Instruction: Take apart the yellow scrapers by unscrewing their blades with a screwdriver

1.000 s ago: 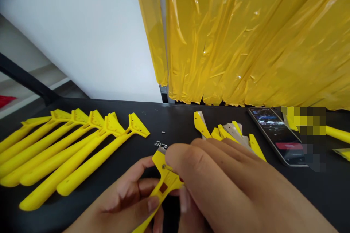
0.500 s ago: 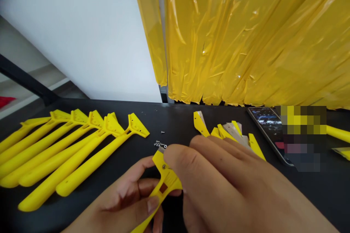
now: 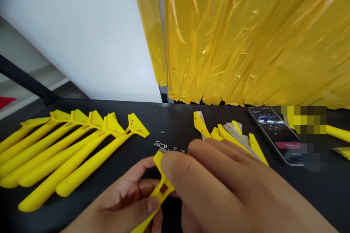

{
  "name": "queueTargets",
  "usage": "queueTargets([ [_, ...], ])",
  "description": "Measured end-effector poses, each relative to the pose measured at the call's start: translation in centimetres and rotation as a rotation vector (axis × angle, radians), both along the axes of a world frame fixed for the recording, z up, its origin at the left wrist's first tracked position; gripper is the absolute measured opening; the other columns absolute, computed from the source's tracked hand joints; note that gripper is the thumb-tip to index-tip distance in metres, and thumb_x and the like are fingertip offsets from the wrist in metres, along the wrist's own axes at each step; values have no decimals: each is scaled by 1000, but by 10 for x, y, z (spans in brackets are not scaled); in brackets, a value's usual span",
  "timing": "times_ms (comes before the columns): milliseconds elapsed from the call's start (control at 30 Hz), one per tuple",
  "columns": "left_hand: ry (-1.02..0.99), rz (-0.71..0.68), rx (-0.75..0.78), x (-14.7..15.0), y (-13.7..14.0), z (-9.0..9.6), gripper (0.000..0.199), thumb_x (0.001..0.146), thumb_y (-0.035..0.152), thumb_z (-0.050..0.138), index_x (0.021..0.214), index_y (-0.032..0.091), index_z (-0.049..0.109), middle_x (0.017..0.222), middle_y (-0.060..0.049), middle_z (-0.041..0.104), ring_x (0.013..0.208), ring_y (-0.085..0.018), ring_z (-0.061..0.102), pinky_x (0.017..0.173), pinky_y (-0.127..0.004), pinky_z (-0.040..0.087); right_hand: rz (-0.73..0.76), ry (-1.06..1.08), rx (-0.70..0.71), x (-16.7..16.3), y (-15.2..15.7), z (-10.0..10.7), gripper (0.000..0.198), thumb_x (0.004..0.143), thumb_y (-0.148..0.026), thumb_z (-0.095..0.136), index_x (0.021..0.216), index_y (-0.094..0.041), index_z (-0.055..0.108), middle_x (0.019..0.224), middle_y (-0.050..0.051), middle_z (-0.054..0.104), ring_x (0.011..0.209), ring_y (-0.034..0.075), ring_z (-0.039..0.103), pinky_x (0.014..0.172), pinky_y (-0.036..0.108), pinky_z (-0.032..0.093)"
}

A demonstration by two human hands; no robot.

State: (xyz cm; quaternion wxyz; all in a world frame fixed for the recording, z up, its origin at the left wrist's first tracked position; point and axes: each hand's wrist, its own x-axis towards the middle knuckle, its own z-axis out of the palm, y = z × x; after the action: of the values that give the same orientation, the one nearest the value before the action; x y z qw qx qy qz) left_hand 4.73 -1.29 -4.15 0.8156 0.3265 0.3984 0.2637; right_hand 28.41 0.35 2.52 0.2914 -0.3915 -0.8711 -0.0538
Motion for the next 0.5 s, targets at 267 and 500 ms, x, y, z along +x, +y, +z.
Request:
queueTargets([
  [267, 13, 8, 26, 0, 1, 3, 58, 98, 38, 80, 148, 29, 51, 104, -3, 75, 70, -11, 68, 65, -24, 49, -7, -50, 66, 6, 5, 4, 33, 88, -15, 54, 117, -30, 61, 100, -4, 78, 73, 14, 73, 50, 23, 51],
  [500, 3, 29, 54, 0, 3, 3, 53, 98, 35, 78, 145, 26, 54, 88, -1, 76, 66, -13, 70, 65, -26, 53, 14, -14, 24, 5, 5, 3, 20, 95, -19, 51, 110, -29, 60, 96, -3, 77, 61, 12, 68, 40, 23, 43],
])
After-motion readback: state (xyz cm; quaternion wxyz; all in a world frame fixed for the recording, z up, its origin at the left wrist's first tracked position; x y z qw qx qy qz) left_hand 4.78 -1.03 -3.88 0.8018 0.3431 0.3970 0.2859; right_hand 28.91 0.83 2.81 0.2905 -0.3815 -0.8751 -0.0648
